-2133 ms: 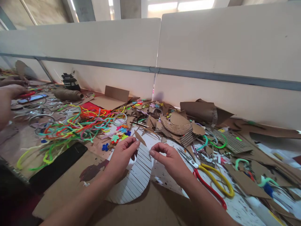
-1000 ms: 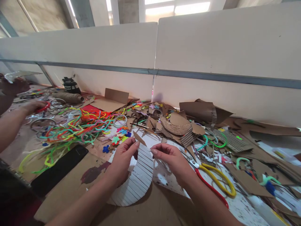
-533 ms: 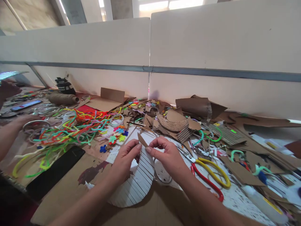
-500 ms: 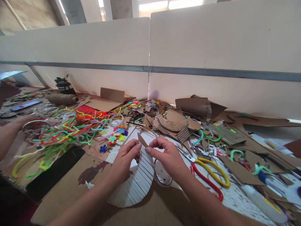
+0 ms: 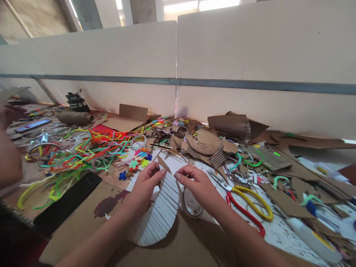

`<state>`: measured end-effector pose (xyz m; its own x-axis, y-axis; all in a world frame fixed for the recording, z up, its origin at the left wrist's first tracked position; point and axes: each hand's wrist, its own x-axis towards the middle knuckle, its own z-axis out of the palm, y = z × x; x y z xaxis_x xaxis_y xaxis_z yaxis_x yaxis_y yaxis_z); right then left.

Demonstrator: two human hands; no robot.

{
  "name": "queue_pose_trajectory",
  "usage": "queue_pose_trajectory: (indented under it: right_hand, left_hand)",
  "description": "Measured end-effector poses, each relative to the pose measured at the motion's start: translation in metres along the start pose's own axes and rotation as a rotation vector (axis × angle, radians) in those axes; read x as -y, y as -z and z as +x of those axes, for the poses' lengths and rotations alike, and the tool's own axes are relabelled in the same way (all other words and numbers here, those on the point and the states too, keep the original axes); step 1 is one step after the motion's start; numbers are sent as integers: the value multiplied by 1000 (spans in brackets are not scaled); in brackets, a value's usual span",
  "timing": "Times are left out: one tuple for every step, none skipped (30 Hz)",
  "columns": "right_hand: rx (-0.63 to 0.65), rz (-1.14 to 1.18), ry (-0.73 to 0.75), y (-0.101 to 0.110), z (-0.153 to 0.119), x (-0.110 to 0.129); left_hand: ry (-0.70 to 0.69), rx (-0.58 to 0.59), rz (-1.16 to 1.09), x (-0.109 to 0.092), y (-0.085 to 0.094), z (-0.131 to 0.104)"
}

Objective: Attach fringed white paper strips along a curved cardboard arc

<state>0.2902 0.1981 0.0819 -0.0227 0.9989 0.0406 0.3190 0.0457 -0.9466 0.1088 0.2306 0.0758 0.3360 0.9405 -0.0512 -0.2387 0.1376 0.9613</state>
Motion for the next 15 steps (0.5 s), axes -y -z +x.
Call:
queue_pose_trajectory:
  right_hand:
    - [-7,2,-2,0,0,-1]
    - [-14,7,-7,1,0,-2]
    - [-21,10,-11,1,0,-2]
    - [-25,9,-13,1,0,-3]
    - [-25,6,-12,1,0,-3]
    - [-24,1,-9,2,0,-3]
    - [-25,-9,-5,3,0,-2]
    - [-27,-26,-1,5,0,-1]
    - [-43,-53,7,8,-1,1]
    - [-63,-98,18,13,-1,3]
    - [-85,-166,33,18,-2,4]
    - [-106,-255,47,25,-5,5]
    - [-118,-361,53,34,-8,5]
    - [-122,-476,47,44,-12,3]
    - [-120,-591,21,54,-18,1]
  left_hand:
    - [9,4,-4,0,0,1]
    - [18,10,-8,0,1,1]
    - [27,21,-15,0,1,1]
    - [39,38,-23,0,1,1]
    - [56,60,-30,0,1,1]
    - [76,85,-35,0,1,1]
    - [98,109,-38,0,1,1]
    - [117,129,-35,0,2,1]
    - [126,137,-27,0,2,1]
    - [125,134,-16,0,3,1]
    - [116,120,-7,0,4,2]
    - [106,99,-1,0,4,2]
    - [96,74,2,0,5,3]
    - [88,50,5,0,6,3]
    - [84,29,4,0,6,4]
